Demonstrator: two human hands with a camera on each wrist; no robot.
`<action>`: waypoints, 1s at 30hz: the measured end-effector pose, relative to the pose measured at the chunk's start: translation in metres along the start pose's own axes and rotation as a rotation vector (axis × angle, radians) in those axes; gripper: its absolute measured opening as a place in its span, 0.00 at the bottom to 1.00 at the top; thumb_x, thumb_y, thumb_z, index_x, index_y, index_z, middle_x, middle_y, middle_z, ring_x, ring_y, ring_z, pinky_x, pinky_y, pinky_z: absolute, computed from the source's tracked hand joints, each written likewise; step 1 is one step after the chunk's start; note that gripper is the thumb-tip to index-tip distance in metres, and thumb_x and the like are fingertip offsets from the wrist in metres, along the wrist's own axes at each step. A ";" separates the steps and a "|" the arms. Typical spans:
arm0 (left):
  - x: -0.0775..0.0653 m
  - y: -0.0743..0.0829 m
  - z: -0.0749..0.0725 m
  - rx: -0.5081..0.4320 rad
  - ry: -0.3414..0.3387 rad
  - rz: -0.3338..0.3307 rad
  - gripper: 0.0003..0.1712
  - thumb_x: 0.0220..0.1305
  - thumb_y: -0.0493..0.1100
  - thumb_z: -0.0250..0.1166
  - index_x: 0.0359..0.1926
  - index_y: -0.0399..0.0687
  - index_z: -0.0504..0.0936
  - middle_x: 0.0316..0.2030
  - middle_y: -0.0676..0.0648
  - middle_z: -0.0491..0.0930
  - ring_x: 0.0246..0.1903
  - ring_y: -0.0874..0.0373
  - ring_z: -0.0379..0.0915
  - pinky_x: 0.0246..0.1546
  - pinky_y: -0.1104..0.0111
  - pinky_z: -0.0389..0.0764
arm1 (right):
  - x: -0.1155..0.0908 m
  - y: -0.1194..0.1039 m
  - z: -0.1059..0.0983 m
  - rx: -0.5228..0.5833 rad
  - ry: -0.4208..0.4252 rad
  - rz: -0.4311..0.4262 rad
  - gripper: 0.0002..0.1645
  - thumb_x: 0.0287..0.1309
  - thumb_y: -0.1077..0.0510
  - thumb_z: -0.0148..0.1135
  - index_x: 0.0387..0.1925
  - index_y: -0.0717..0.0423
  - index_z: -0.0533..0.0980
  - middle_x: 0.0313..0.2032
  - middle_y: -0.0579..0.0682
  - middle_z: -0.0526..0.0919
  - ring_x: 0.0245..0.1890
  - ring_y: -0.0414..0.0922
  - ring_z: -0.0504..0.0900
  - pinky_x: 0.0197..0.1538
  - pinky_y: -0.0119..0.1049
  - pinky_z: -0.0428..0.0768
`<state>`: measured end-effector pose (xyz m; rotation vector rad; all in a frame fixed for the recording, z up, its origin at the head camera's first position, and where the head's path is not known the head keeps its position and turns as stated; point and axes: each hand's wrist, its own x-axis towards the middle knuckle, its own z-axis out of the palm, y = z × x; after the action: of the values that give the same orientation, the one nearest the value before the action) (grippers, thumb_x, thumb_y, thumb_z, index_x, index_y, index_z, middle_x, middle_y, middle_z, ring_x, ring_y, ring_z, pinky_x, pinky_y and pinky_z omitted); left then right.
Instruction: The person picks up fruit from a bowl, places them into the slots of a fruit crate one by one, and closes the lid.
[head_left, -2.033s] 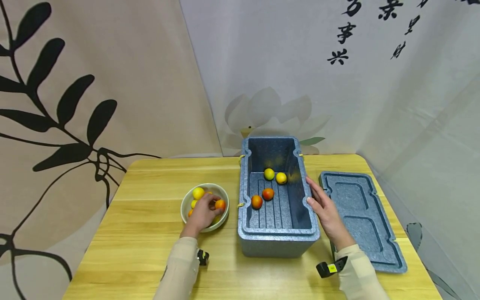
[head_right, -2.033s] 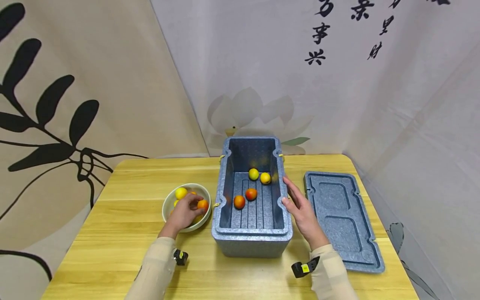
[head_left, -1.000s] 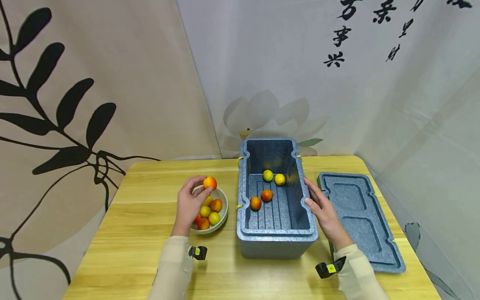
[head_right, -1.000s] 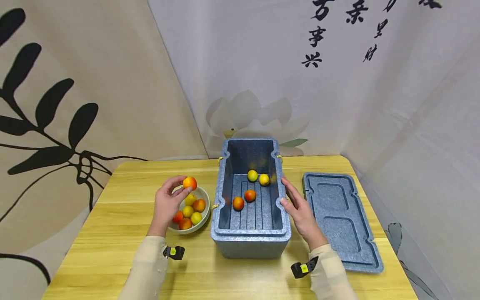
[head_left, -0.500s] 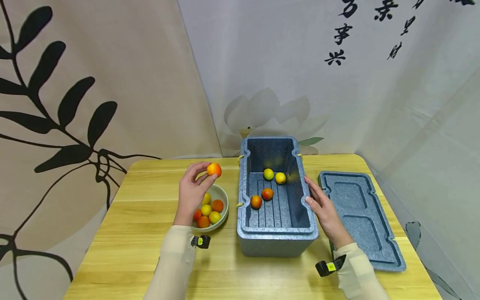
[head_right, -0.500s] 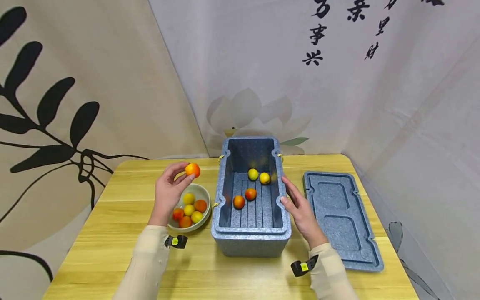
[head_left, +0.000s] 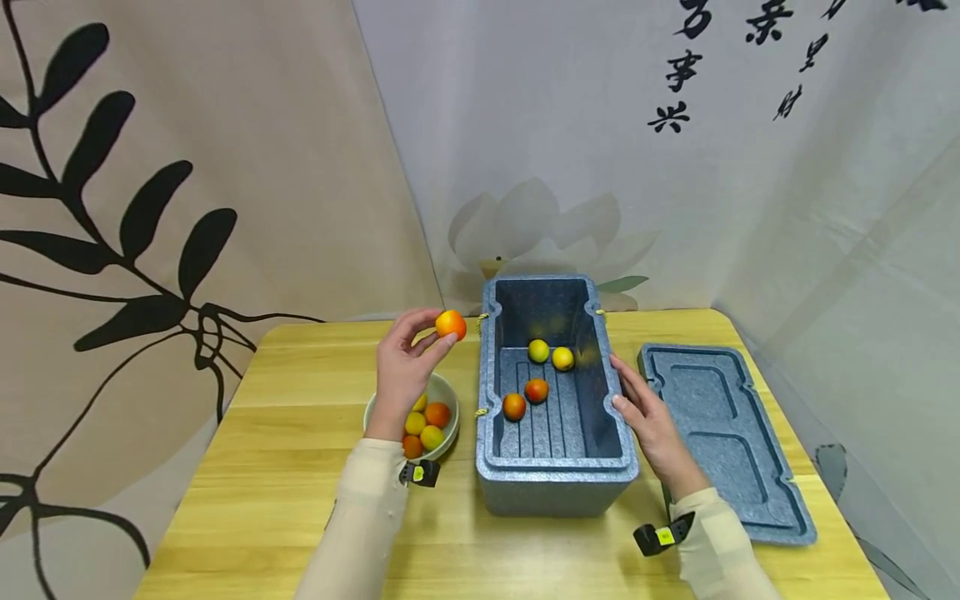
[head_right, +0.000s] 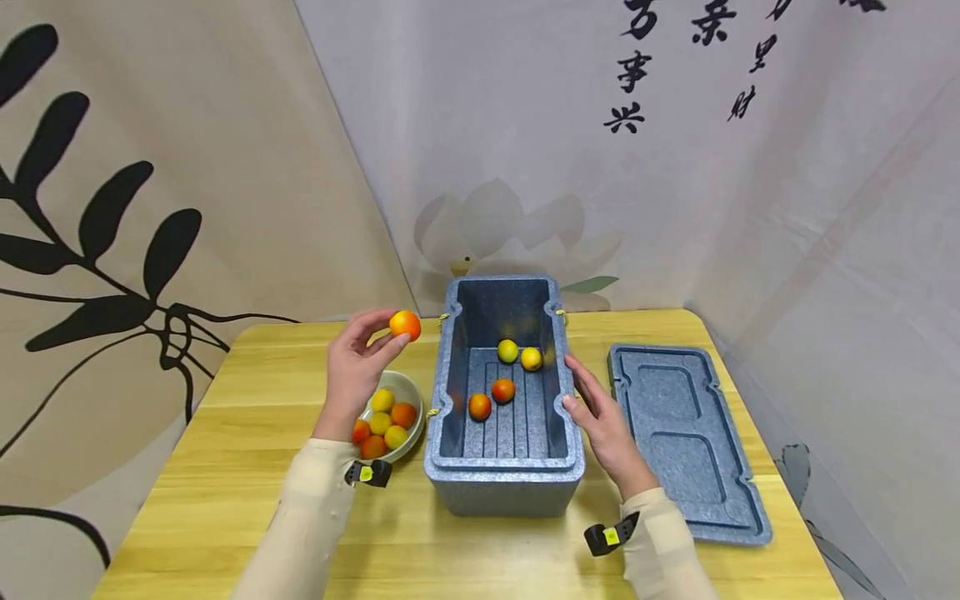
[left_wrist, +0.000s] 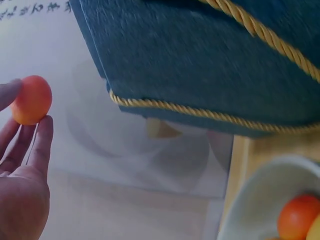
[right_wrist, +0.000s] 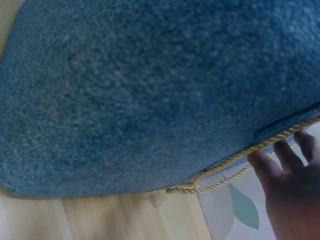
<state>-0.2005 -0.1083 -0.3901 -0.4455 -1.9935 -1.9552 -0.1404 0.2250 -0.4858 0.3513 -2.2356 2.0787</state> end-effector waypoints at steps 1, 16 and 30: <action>0.001 0.001 0.002 -0.004 0.000 0.002 0.21 0.56 0.25 0.69 0.51 0.23 0.77 0.50 0.32 0.73 0.50 0.47 0.75 0.53 0.61 0.79 | 0.000 0.000 0.000 -0.006 0.002 0.004 0.32 0.74 0.63 0.48 0.75 0.55 0.56 0.74 0.59 0.53 0.72 0.43 0.54 0.63 0.22 0.63; 0.027 0.029 0.042 -0.058 -0.186 0.147 0.20 0.57 0.22 0.67 0.51 0.22 0.76 0.49 0.32 0.73 0.50 0.45 0.75 0.52 0.55 0.80 | -0.001 0.002 0.000 -0.004 0.008 -0.014 0.31 0.74 0.63 0.48 0.75 0.55 0.56 0.74 0.59 0.53 0.73 0.46 0.52 0.64 0.23 0.62; 0.056 0.008 0.068 0.006 -0.291 0.095 0.21 0.60 0.31 0.70 0.54 0.35 0.79 0.51 0.42 0.73 0.51 0.52 0.74 0.54 0.63 0.78 | -0.001 0.005 0.000 0.020 0.003 -0.043 0.31 0.74 0.65 0.46 0.74 0.59 0.56 0.73 0.61 0.53 0.71 0.41 0.54 0.64 0.22 0.62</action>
<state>-0.2483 -0.0403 -0.3597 -0.8495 -2.1023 -1.9158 -0.1402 0.2252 -0.4906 0.3936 -2.1872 2.0807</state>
